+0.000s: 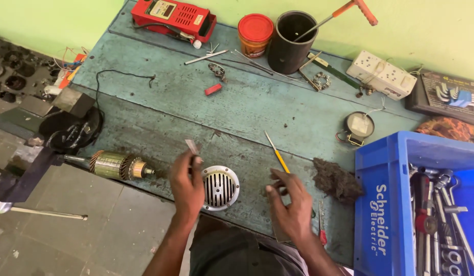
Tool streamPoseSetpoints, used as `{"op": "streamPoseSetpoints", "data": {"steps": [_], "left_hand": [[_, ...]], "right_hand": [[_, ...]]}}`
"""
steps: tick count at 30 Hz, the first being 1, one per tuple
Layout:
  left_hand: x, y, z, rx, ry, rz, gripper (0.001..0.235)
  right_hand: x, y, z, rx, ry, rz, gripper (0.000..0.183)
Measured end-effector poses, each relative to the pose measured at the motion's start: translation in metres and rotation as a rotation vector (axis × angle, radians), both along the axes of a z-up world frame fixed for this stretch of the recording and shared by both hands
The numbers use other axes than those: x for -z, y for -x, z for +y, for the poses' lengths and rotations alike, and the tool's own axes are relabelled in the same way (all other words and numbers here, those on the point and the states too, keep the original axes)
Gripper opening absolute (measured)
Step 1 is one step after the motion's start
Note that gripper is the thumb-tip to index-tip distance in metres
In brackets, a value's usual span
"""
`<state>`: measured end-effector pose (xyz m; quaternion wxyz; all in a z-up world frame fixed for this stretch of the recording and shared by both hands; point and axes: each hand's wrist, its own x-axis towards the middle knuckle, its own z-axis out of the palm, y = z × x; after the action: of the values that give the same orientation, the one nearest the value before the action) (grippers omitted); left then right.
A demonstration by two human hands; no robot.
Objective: The recorder disassembles a starter motor component on a workbench, removing housing and inspecting internal parts.
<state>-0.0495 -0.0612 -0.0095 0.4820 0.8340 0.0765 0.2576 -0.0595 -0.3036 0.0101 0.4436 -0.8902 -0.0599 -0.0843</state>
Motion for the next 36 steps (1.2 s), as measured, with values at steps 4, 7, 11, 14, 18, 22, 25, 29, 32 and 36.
{"op": "streamPoseSetpoints", "data": {"steps": [4,7,11,14,18,22,25,29,32,36], "left_hand": [[-0.018,0.022,-0.018,0.288,-0.311,-0.04,0.029],[-0.02,0.036,-0.031,0.517,-0.199,0.058,0.029],[-0.02,0.038,-0.033,0.181,-0.35,0.066,0.059],[0.002,0.037,-0.026,0.011,-0.524,0.118,0.104],[0.023,0.031,-0.019,0.146,-0.543,0.319,0.106],[0.022,0.024,0.003,0.195,-0.479,0.317,0.092],[0.011,0.032,0.021,0.256,-0.053,0.298,0.093],[-0.032,0.042,0.032,0.596,1.255,0.304,0.09],[-0.056,0.041,0.035,0.74,1.446,0.321,0.09],[-0.075,0.036,0.044,0.863,1.535,0.401,0.088]], "right_hand": [[0.012,-0.007,0.014,-0.151,-0.5,0.295,0.042],[0.05,-0.01,0.012,-0.329,-0.798,0.51,0.036],[0.049,-0.001,-0.005,-0.082,-0.749,0.609,0.037],[0.053,0.009,-0.022,0.057,-0.88,0.619,0.034],[0.052,0.021,-0.033,0.097,-1.129,0.665,0.039],[0.055,0.024,-0.036,0.134,-1.201,0.677,0.04],[0.027,0.023,-0.025,0.084,-1.01,0.617,0.031],[-0.035,0.003,0.004,-0.016,-0.484,0.573,0.028],[-0.075,-0.015,0.029,-0.15,-0.157,0.356,0.017],[-0.121,-0.037,0.06,-0.457,0.114,-0.116,0.014]]}}
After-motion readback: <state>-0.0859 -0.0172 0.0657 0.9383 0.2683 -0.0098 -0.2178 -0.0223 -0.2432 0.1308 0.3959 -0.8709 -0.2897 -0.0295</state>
